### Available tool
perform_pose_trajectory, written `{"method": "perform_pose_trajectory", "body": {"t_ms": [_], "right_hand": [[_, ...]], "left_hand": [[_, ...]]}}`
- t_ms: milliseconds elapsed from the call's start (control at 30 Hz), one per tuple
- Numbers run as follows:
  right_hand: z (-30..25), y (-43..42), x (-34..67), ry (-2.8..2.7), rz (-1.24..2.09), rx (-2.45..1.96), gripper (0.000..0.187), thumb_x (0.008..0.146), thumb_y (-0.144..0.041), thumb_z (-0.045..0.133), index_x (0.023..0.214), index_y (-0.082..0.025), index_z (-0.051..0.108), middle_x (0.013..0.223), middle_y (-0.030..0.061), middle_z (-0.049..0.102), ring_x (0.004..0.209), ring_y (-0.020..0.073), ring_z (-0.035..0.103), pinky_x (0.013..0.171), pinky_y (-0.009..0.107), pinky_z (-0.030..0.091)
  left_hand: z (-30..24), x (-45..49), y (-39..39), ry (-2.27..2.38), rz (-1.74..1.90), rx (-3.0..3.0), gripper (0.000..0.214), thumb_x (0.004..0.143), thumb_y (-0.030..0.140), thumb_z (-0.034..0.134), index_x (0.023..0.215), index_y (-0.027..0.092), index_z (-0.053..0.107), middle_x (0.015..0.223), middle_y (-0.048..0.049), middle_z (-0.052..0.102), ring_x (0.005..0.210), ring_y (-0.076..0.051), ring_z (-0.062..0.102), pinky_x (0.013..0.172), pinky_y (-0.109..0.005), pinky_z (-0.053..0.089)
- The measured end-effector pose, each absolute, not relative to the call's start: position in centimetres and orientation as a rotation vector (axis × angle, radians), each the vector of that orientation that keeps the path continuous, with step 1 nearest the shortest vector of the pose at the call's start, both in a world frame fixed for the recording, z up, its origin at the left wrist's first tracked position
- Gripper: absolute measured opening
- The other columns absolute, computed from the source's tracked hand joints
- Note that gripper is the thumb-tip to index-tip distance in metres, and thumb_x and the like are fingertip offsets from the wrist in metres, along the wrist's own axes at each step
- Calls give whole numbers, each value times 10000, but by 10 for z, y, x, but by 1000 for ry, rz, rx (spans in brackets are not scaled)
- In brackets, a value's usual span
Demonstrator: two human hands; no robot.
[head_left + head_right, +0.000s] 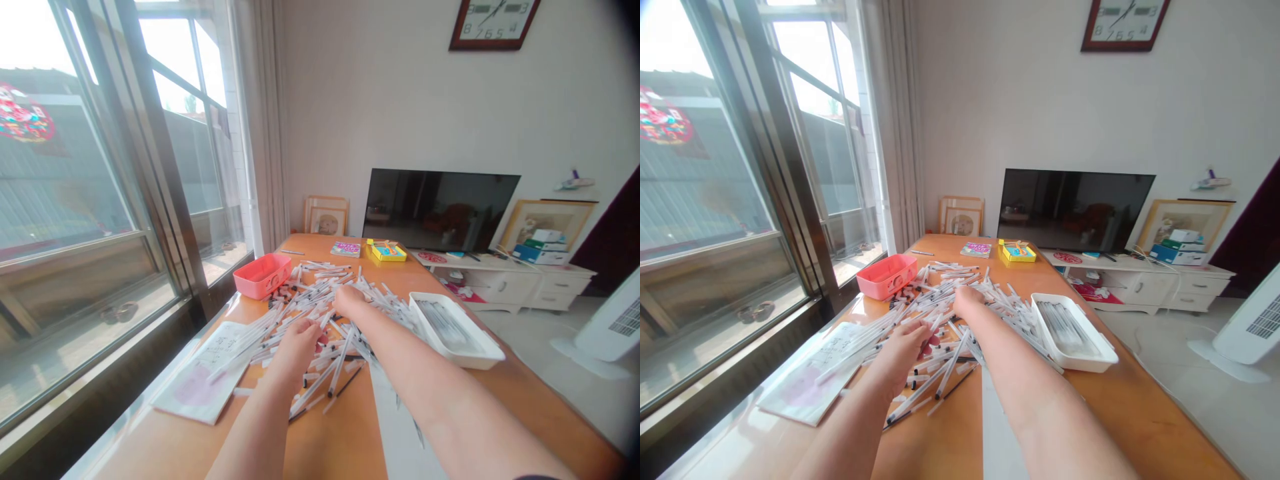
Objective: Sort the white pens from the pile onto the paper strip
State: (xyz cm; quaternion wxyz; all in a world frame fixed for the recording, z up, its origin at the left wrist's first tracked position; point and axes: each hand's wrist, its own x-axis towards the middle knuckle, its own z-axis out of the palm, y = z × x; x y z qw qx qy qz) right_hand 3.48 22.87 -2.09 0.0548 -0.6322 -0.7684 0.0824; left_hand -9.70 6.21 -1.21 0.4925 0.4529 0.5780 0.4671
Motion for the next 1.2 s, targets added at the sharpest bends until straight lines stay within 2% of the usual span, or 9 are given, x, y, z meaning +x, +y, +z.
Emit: {"method": "perform_pose_trajectory", "body": {"t_ms": [100,267,367,500,600,733,933,1033,1200], "right_hand": [[-18,225,37,-2271,324,-1904,318,929,-332,653,1192,-154,637,1209,113,640,1053,245,641,882,417,542],[-4,207,56,-2115,432,-1748,67,775,-194,681,795,-152,729,869,100,737,898,246,666,763,311,481],[4,181,79,-1982,535,-1615,142,768,-223,627,836,-160,734,822,57,734,814,187,649,686,254,456],[13,131,117,-1807,740,-1484,382,842,-284,529,1165,-156,686,838,34,730,682,141,635,568,225,449],[19,91,141,-1485,1155,-1249,328,804,-317,622,1070,-147,712,788,51,715,646,142,622,486,213,407],[15,51,157,-1110,1378,-1070,289,745,-321,748,984,-168,688,924,95,742,793,182,691,540,214,458],[0,33,160,-1014,1354,-1060,311,742,-355,755,983,-189,652,946,84,748,881,213,716,630,249,503],[-7,36,161,-1164,1282,-1160,253,769,-373,700,930,-184,650,869,62,737,770,190,694,567,244,460],[-26,45,166,-1594,904,-1378,172,793,-372,630,779,-206,673,594,-32,617,532,134,527,519,251,363]], "left_hand": [[-14,-96,63,1404,1131,1119,164,745,338,560,736,180,606,759,-40,677,614,-136,517,582,-263,382],[-16,-95,61,1353,1123,1136,163,746,346,584,740,185,607,761,-40,674,602,-133,505,538,-256,341],[-16,-92,59,1282,1084,1152,192,755,371,615,755,179,618,774,-47,673,597,-128,498,530,-256,331],[-14,-84,53,1185,1037,1149,210,760,378,649,740,171,620,744,-43,663,590,-119,490,556,-253,342],[-10,-73,46,1079,1005,1173,204,770,364,654,741,164,626,735,-44,662,594,-115,481,570,-250,339],[-5,-59,35,1022,903,1220,223,782,380,664,769,160,628,725,-43,664,584,-113,477,563,-250,311],[-6,-51,29,1034,809,1227,265,773,430,692,809,174,636,754,-40,676,574,-113,483,550,-248,295],[-6,-54,32,1050,831,1260,260,777,426,688,781,169,644,738,-40,671,576,-115,487,555,-253,308],[-4,-67,41,1090,948,1245,251,771,407,698,750,162,652,733,-45,666,580,-110,464,561,-253,327]]}}
